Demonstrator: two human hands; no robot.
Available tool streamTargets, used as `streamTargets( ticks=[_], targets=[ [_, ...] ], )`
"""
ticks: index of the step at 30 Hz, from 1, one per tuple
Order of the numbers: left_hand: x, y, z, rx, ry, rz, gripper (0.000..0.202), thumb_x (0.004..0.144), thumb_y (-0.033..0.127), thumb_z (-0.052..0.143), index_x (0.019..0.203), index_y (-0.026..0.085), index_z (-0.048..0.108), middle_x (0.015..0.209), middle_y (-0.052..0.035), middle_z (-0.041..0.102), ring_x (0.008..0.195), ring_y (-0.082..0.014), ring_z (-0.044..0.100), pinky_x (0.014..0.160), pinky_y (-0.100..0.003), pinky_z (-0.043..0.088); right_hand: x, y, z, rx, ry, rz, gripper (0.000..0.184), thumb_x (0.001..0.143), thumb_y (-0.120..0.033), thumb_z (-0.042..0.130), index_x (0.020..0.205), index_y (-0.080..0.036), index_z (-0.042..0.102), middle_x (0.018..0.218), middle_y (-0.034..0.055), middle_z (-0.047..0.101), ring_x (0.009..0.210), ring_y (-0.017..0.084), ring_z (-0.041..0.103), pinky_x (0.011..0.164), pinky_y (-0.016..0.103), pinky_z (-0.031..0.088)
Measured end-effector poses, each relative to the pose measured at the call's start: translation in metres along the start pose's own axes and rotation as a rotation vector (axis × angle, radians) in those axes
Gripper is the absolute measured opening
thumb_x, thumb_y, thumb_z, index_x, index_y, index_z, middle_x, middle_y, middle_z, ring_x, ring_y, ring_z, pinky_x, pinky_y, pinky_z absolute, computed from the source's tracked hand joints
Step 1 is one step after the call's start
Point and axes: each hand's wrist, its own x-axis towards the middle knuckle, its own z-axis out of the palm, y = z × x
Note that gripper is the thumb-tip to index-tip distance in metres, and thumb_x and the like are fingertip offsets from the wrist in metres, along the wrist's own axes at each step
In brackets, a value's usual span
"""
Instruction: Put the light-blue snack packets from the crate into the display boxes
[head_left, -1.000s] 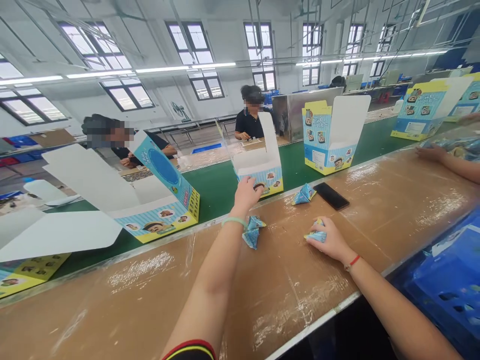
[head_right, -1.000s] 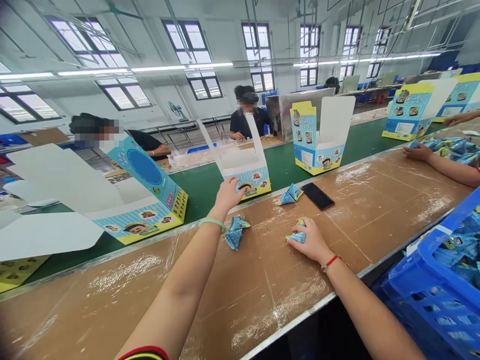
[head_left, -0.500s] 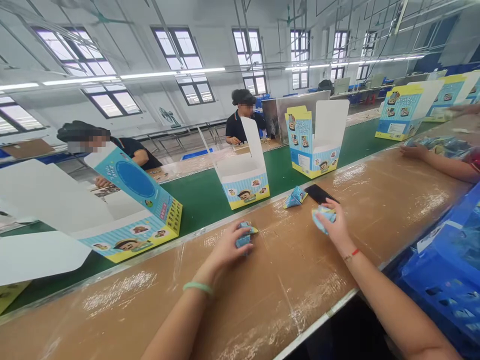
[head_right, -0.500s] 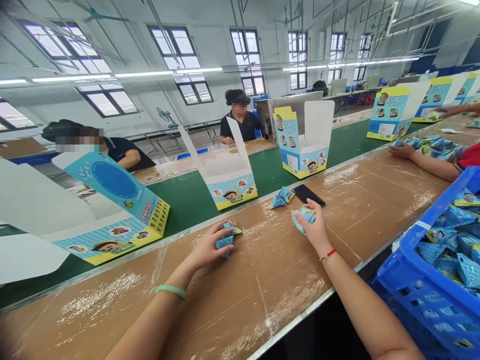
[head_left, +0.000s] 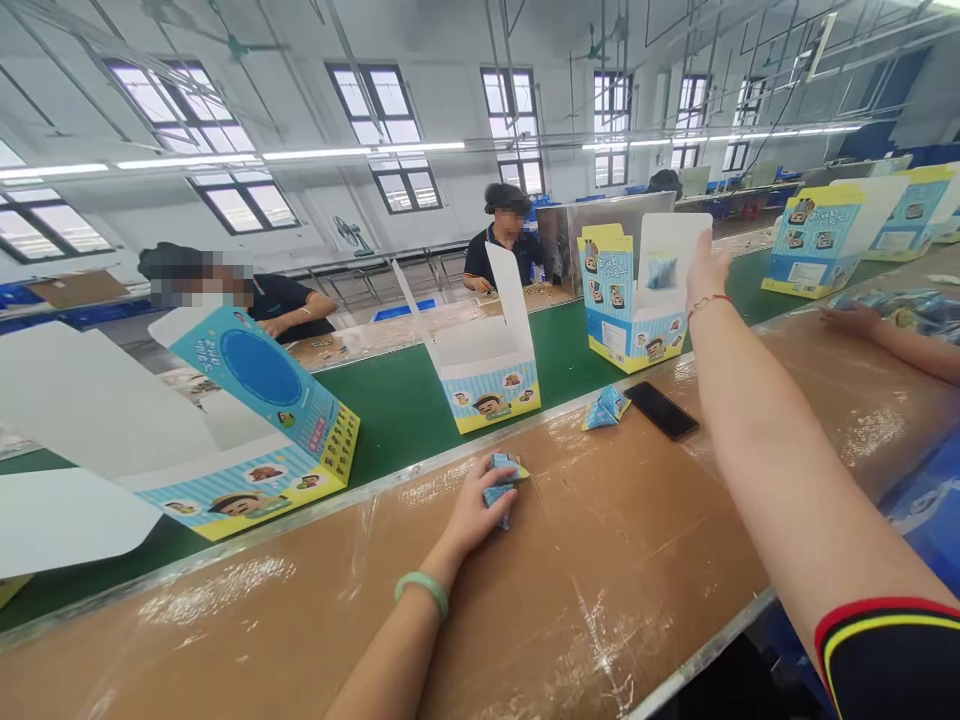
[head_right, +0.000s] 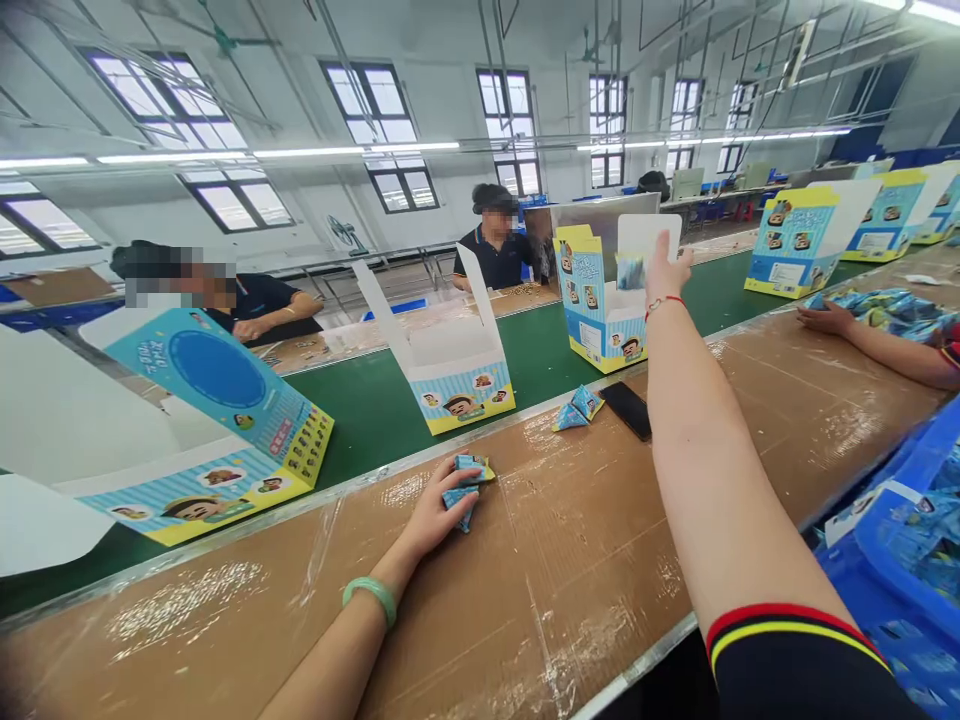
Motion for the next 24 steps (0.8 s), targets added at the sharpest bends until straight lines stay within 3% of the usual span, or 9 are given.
streamTargets(
  ticks=[2,5,8,11,14,17,20,24],
  targets=[
    [0.002,0.002,0.003,0.004,-0.004,0.014,0.036,0.085,0.039,0.063,0.117,0.025,0.071,0.147,-0.0117,0.05,0.139,-0.0309,0.048,0.12,-0.053,0.036,-0.01,0.012,-0.006,0.015,0.073,0.222,0.058,0.104,-0.051,0.034,0.142,-0.008,0.035,0.14,0.028,0.041,0.133,0.03,0.048,0.111,0.055,0.036],
    [0.006,0.007,0.008,0.007,-0.006,0.032,0.035,0.085,0.038,0.062,0.117,0.025,0.071,0.145,-0.0119,0.05,0.139,-0.0302,0.049,0.119,-0.052,0.037,-0.04,0.021,-0.024,0.013,0.113,0.413,0.05,0.093,-0.036,0.054,0.136,-0.013,0.043,0.136,0.0197,0.047,0.131,0.027,0.05,0.114,0.051,0.034],
    [0.011,0.013,0.012,0.018,0.009,0.039,0.036,0.085,0.037,0.062,0.117,0.023,0.07,0.146,-0.0128,0.049,0.14,-0.0302,0.047,0.12,-0.051,0.037,-0.087,0.019,-0.054,0.04,0.064,0.414,0.041,0.082,-0.03,0.061,0.12,-0.016,0.053,0.124,0.0125,0.056,0.118,0.024,0.057,0.11,0.048,0.041],
    [0.016,0.022,0.018,0.057,0.054,0.032,0.034,0.084,0.035,0.062,0.114,0.022,0.07,0.143,-0.0127,0.05,0.14,-0.03,0.046,0.12,-0.05,0.037,-0.157,0.004,-0.103,0.109,-0.133,0.305,0.03,0.082,-0.035,0.062,0.107,-0.019,0.06,0.112,0.0088,0.062,0.108,0.023,0.06,0.105,0.046,0.046],
    [0.022,0.033,0.026,0.097,0.109,-0.002,0.029,0.081,0.033,0.063,0.107,0.023,0.072,0.137,-0.0099,0.055,0.136,-0.0278,0.05,0.117,-0.045,0.041,-0.236,-0.018,-0.17,0.093,-0.418,0.147,0.027,0.086,-0.045,0.062,0.098,-0.022,0.067,0.116,0.0098,0.066,0.108,0.025,0.063,0.098,0.043,0.052],
    [0.03,0.044,0.033,0.122,0.15,-0.061,0.025,0.079,0.031,0.065,0.101,0.023,0.073,0.131,-0.009,0.056,0.129,-0.0271,0.055,0.115,-0.044,0.043,-0.292,-0.038,-0.25,-0.016,-0.565,0.073,0.022,0.091,-0.046,0.061,0.092,-0.026,0.071,0.113,0.0081,0.07,0.107,0.025,0.066,0.093,0.041,0.055],
    [0.043,0.057,0.037,0.138,0.199,-0.159,0.023,0.08,0.032,0.062,0.096,0.02,0.071,0.126,-0.012,0.055,0.129,-0.0305,0.054,0.116,-0.048,0.042,-0.315,-0.061,-0.334,-0.164,-0.598,0.056,0.02,0.093,-0.045,0.061,0.097,-0.03,0.073,0.101,0.005,0.075,0.094,0.024,0.071,0.084,0.039,0.06],
    [0.07,0.081,0.039,0.129,0.213,-0.283,0.019,0.08,0.03,0.056,0.089,0.018,0.068,0.114,-0.0112,0.056,0.128,-0.0306,0.052,0.116,-0.05,0.041,-0.31,-0.105,-0.441,-0.4,-0.547,0.001,0.021,0.092,-0.049,0.062,0.1,-0.035,0.074,0.098,0.0041,0.077,0.085,0.024,0.074,0.074,0.038,0.063]
  ],
)
